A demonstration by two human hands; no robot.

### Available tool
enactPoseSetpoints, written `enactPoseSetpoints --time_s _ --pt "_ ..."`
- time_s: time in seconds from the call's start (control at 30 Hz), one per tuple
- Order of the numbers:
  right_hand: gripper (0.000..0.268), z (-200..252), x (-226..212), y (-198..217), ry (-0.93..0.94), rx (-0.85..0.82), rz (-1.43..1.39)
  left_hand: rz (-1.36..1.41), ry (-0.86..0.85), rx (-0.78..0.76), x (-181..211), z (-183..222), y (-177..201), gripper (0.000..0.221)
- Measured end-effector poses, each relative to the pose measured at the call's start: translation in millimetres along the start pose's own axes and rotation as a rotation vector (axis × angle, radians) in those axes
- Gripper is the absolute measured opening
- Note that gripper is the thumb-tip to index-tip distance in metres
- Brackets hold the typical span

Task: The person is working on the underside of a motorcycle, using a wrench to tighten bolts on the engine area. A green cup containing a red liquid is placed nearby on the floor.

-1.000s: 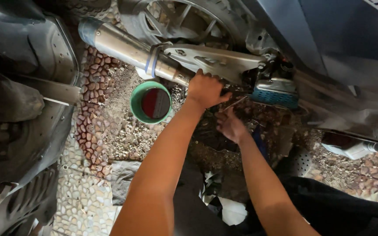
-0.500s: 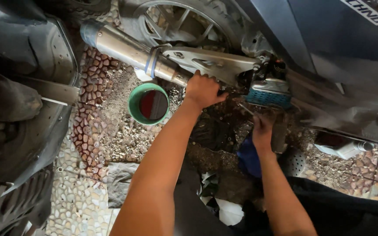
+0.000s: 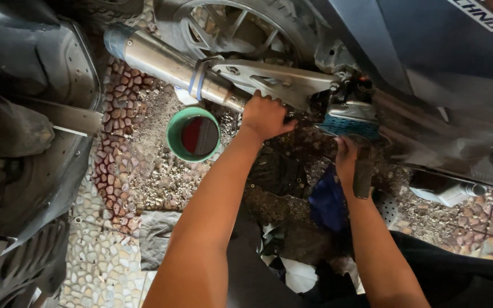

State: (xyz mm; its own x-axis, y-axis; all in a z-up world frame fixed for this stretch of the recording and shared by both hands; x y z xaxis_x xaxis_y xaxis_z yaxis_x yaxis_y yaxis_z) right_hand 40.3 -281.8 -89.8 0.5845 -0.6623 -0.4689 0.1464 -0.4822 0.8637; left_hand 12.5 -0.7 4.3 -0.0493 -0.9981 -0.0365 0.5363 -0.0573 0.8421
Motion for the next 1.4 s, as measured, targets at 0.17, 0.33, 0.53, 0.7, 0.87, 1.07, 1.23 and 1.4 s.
enactPoseSetpoints --time_s 0.17,0.33,0.53,0.7,0.87,1.07,1.23,1.4 --pt "0.016 8.8 26.2 -42.4 -0.068 0.082 -0.112 0.018 -0.004 -0.002 0.0 -0.2 0.2 0.068" --pt "0.022 12.7 50.1 -81.5 -0.21 -0.004 -0.203 0.026 0.001 0.006 0.2 -2.9 -1.9 0.069" --pt "0.039 28.5 88.3 -192.4 -0.488 -0.196 -0.378 0.022 0.001 0.044 -1.3 -6.3 -6.1 0.068" --pt "0.052 11.0 -2.2 -161.5 -0.85 -0.35 -1.095 0.015 -0.012 -0.009 -0.5 -1.4 1.3 0.07" --pt "0.055 1.4 -69.9 -165.6 -0.964 -0.296 -1.566 0.012 -0.003 0.042 -0.3 -6.4 -3.1 0.069" --pt "0.037 26.5 -77.8 -160.5 -0.654 -0.063 -1.58 0.021 -0.007 0.081 0.6 -6.2 -6.6 0.068" --pt "0.017 61.0 -3.7 -130.7 -0.227 0.114 -0.807 0.023 0.002 -0.025 -0.3 -0.3 0.2 0.069" --pt "0.018 36.7 28.9 -59.7 -0.171 0.006 -0.398 0.021 -0.014 -0.001 -1.0 1.4 2.1 0.069"
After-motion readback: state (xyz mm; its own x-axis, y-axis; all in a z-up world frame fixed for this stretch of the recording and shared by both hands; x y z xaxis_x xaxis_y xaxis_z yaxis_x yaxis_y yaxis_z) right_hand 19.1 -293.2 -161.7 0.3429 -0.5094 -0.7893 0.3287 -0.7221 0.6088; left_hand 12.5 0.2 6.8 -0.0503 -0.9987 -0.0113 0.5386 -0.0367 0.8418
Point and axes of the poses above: each hand's wrist, its own z-axis away from the middle knuckle, its own y-axis out of the back of the hand, x = y × z, the point moved 1 cm from there along -z, towards the middle knuckle, and after that the axes turned 14 degrees about -x, right-handed, at the moved point
